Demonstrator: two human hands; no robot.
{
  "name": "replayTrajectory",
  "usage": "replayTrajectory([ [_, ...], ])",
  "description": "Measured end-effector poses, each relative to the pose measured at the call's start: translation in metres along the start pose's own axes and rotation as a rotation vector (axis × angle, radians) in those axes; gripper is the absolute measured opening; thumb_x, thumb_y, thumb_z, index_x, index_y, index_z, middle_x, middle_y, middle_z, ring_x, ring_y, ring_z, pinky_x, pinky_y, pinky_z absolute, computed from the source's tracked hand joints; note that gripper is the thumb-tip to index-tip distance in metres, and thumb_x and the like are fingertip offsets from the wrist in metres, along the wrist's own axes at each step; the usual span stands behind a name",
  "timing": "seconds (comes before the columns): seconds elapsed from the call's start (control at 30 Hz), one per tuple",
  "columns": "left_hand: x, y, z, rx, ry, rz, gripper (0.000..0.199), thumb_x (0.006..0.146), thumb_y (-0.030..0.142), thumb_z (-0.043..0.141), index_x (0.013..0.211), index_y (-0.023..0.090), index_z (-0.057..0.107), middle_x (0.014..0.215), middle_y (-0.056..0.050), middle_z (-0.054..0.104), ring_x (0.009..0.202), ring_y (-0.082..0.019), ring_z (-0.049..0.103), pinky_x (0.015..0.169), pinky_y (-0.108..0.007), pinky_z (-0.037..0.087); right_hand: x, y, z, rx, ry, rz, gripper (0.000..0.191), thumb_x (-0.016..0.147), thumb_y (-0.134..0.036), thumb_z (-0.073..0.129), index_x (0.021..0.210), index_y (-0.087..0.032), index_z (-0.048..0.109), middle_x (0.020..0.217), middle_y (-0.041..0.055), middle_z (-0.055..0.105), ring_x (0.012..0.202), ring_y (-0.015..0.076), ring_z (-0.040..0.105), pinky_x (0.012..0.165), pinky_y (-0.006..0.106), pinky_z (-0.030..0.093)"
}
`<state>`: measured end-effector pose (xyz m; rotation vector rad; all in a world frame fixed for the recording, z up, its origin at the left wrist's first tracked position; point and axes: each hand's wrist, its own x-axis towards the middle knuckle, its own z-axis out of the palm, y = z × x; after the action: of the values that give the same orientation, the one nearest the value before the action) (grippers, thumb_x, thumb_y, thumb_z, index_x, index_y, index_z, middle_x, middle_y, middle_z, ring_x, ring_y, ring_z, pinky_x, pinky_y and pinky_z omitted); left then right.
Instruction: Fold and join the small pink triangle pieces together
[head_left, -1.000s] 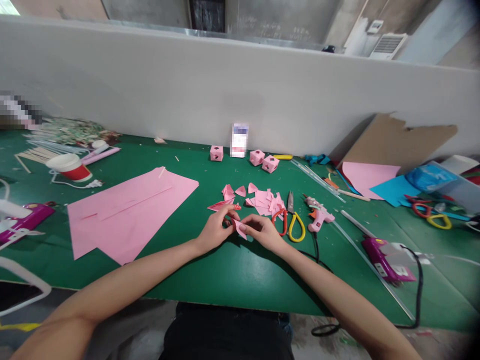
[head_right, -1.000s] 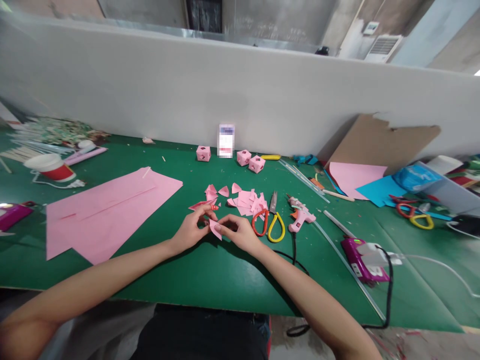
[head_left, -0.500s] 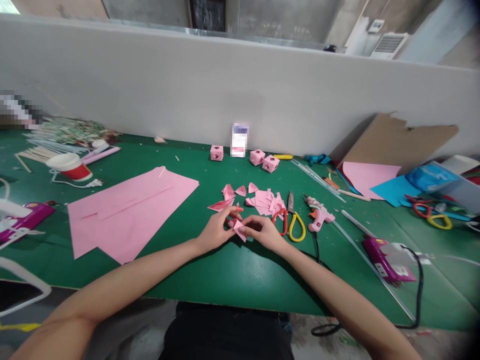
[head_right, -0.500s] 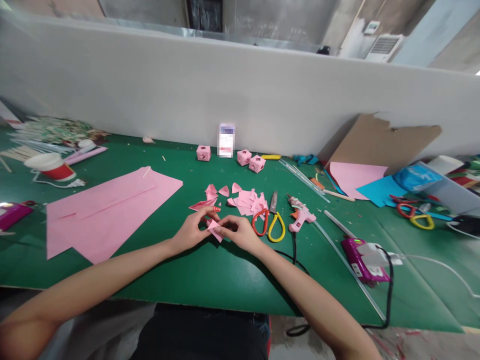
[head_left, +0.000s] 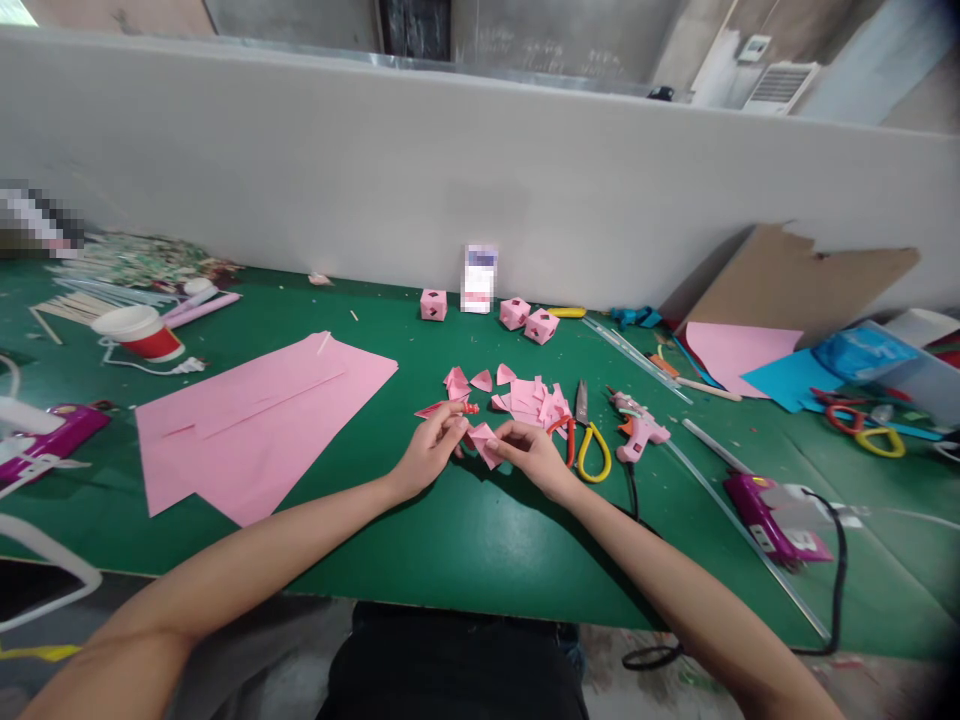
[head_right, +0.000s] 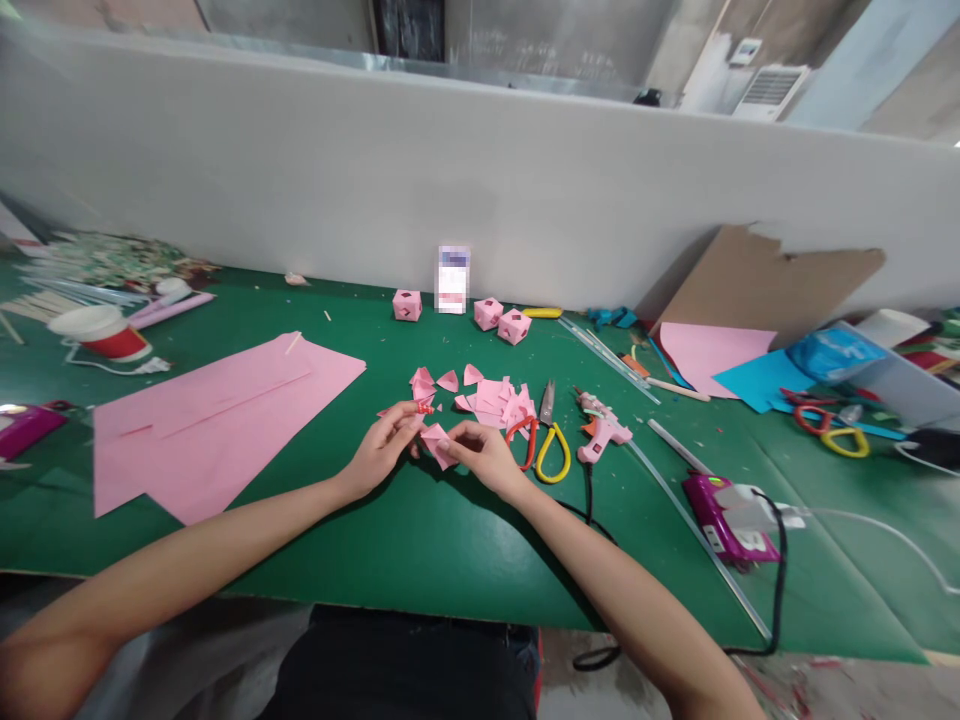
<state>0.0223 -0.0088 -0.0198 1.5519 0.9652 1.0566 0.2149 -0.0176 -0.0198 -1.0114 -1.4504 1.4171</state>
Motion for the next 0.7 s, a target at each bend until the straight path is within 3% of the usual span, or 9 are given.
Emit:
replayTrajectory([
  [0.23,-0.0024,-0.0014,0.003,0.004,0.024,0.035,0.044,0.08,0.038,0.067,0.114,0.018,0.049,0.094,-0.005,0.064,0.086,-0.016,0.063,0.064,-0.021,0.048,0.0007,0.0016,-0.0002,0.007,0.021,0.004,0.031,0.073,-0.046,0.074,0.074,-0.017,0.063,0.065,-0.0007,0.061,0.059,0.0112,0.054,0.06,0.026,0.044],
  [0.47,-0.0011,-0.0018,0.0049,0.033,-0.002,0.032,0.044,0.081,0.038,0.066,0.115,0.017,0.047,0.086,-0.003,0.066,0.077,-0.014,0.064,0.06,-0.02,0.045,0.0016,0.002,0.0014,-0.036,0.041,-0.01,0.033,0.075,-0.049,0.071,0.084,-0.017,0.066,0.072,0.0002,0.064,0.063,0.012,0.055,0.061,0.026,0.044],
  [0.7,-0.0015,-0.0031,0.0049,0.074,-0.024,0.035,0.046,0.081,0.038,0.066,0.117,0.017,0.047,0.083,-0.003,0.066,0.073,-0.013,0.063,0.058,-0.021,0.044,0.0007,0.0037,0.0013,-0.061,0.053,-0.011,0.034,0.075,-0.05,0.07,0.078,-0.017,0.066,0.066,0.0005,0.062,0.06,0.0124,0.054,0.059,0.027,0.044],
])
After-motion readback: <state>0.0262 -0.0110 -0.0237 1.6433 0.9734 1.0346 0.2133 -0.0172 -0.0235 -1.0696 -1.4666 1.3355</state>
